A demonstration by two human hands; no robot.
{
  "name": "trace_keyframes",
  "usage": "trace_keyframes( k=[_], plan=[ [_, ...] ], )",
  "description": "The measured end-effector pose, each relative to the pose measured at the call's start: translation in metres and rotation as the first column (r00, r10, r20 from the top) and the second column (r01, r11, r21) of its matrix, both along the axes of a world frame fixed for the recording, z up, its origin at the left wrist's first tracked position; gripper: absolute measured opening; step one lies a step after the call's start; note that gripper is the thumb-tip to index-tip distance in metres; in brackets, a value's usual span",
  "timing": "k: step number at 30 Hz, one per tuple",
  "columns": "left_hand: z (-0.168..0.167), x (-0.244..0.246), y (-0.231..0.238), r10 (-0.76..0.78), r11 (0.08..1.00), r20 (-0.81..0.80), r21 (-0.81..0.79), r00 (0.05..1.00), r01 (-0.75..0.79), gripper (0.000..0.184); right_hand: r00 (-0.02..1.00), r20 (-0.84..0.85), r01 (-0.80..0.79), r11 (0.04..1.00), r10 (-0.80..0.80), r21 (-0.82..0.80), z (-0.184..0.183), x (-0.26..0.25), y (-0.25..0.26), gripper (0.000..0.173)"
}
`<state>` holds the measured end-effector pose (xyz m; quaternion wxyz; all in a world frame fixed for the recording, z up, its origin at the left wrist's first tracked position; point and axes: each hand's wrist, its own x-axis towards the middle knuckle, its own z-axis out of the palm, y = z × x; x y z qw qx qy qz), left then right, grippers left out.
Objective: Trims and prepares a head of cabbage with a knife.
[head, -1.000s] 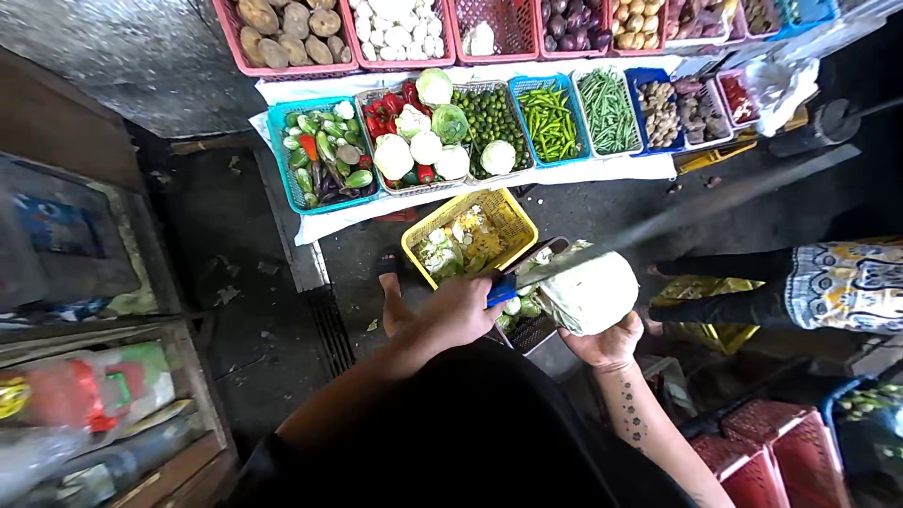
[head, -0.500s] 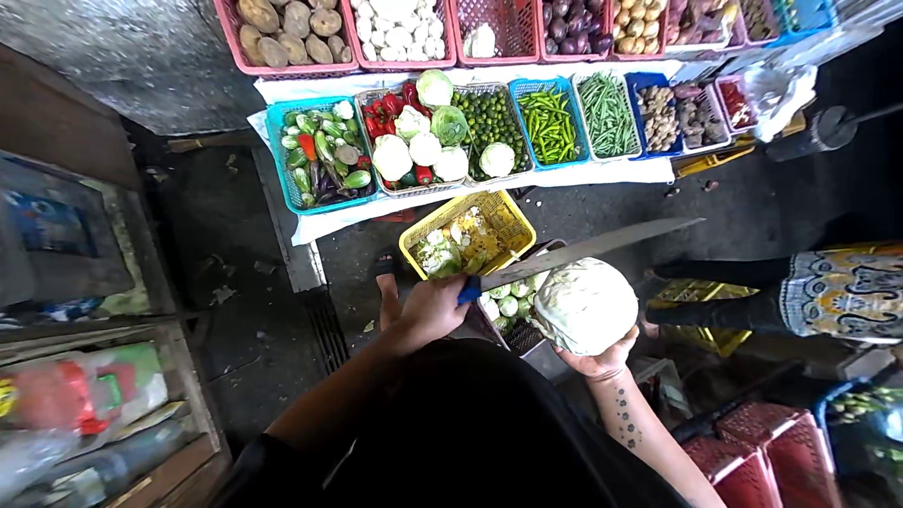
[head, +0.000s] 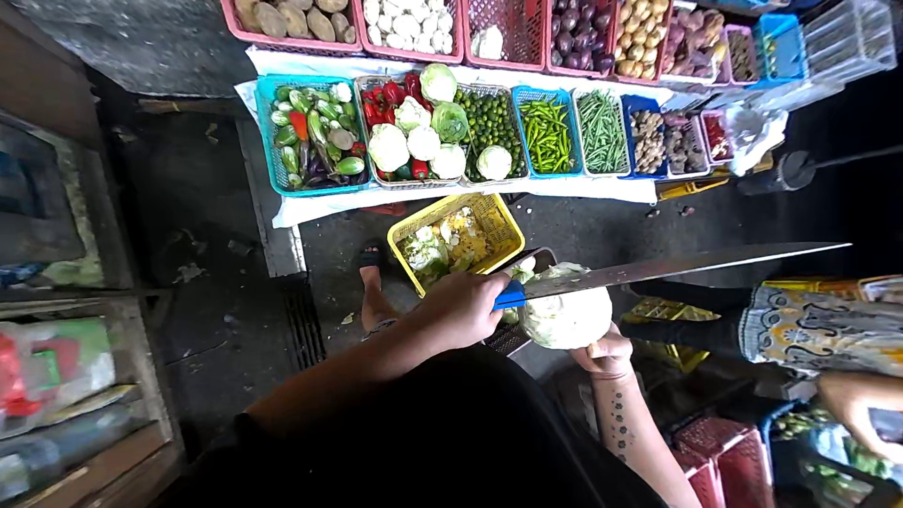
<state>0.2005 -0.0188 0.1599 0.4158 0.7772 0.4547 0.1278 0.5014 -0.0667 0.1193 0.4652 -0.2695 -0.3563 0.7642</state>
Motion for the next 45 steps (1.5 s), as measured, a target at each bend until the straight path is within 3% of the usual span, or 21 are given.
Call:
trace_keyframes(
  k=[4, 9, 11, 13, 16, 20, 24, 29, 31, 33, 36, 38, 42, 45],
  plan=[
    [-0.011, -0.003, -0.003, 0.035, 0.99, -0.073, -0.136, 0.997, -0.045, 0.023, 0.994, 0.107, 0.035, 0.999, -0.036, 0.016, 0.005, 0.001, 0.005, 0.088],
    [-0.1, -0.026, -0.006, 0.093, 0.903, -0.207, -0.393, 0.974, -0.17, 0.034, 0.989, 0.065, 0.139, 0.989, -0.136, -0.053, -0.013, 0.003, 0.003, 0.09],
    [-0.112, -0.026, -0.006, 0.108, 0.87, -0.249, -0.445, 0.962, -0.213, 0.036, 0.978, 0.035, 0.209, 0.97, -0.206, -0.128, -0.019, 0.0, 0.002, 0.082],
    [-0.111, -0.019, -0.003, 0.14, 0.855, -0.227, -0.464, 0.964, -0.233, 0.037, 0.95, 0.027, 0.306, 0.909, -0.311, -0.284, -0.019, -0.012, 0.002, 0.073],
    [-0.112, -0.002, 0.002, 0.205, 0.839, -0.168, -0.478, 0.964, -0.261, 0.034, 0.874, -0.041, 0.394, 0.755, -0.484, -0.524, -0.011, -0.037, 0.01, 0.088],
    [-0.109, 0.004, 0.016, 0.219, 0.831, -0.158, -0.488, 0.963, -0.269, 0.035, 0.707, -0.213, 0.397, 0.627, -0.675, -0.671, 0.007, -0.05, 0.025, 0.085],
    [-0.114, -0.021, 0.026, 0.169, 0.871, -0.135, -0.442, 0.976, -0.212, 0.034, 0.614, -0.437, 0.353, 0.724, -0.657, -0.593, 0.03, -0.055, 0.033, 0.092],
    [-0.116, -0.055, 0.055, 0.137, 0.884, -0.177, -0.422, 0.975, -0.201, 0.035, 0.683, -0.547, 0.291, 0.868, -0.484, -0.403, 0.036, -0.069, 0.048, 0.108],
    [-0.117, -0.073, 0.072, 0.086, 0.889, -0.203, -0.427, 0.975, -0.167, 0.037, 0.743, -0.486, 0.321, 0.882, -0.46, -0.345, 0.014, -0.071, 0.056, 0.114],
    [-0.12, -0.097, 0.09, 0.032, 0.881, -0.221, -0.454, 0.975, -0.132, 0.038, 0.72, -0.337, 0.462, 0.782, -0.606, -0.418, -0.008, -0.08, 0.067, 0.117],
    [-0.116, -0.137, 0.125, 0.008, 0.844, -0.262, -0.516, 0.965, -0.147, 0.038, 0.736, -0.032, 0.583, 0.657, -0.676, -0.478, -0.046, -0.107, 0.097, 0.094],
    [-0.113, -0.177, 0.143, 0.0, 0.807, -0.352, -0.553, 0.936, -0.208, 0.04, 0.761, 0.103, 0.57, 0.585, -0.64, -0.577, -0.085, -0.139, 0.112, 0.081],
    [-0.141, -0.268, 0.168, 0.042, 0.801, -0.553, -0.479, 0.832, -0.359, 0.046, 0.734, 0.282, 0.575, 0.345, -0.618, -0.742, -0.147, -0.194, 0.167, 0.072],
    [-0.132, -0.334, 0.159, 0.058, 0.754, -0.676, -0.453, 0.735, -0.476, 0.044, 0.785, 0.311, 0.534, 0.33, -0.536, -0.778, -0.179, -0.224, 0.215, 0.073]
  ],
)
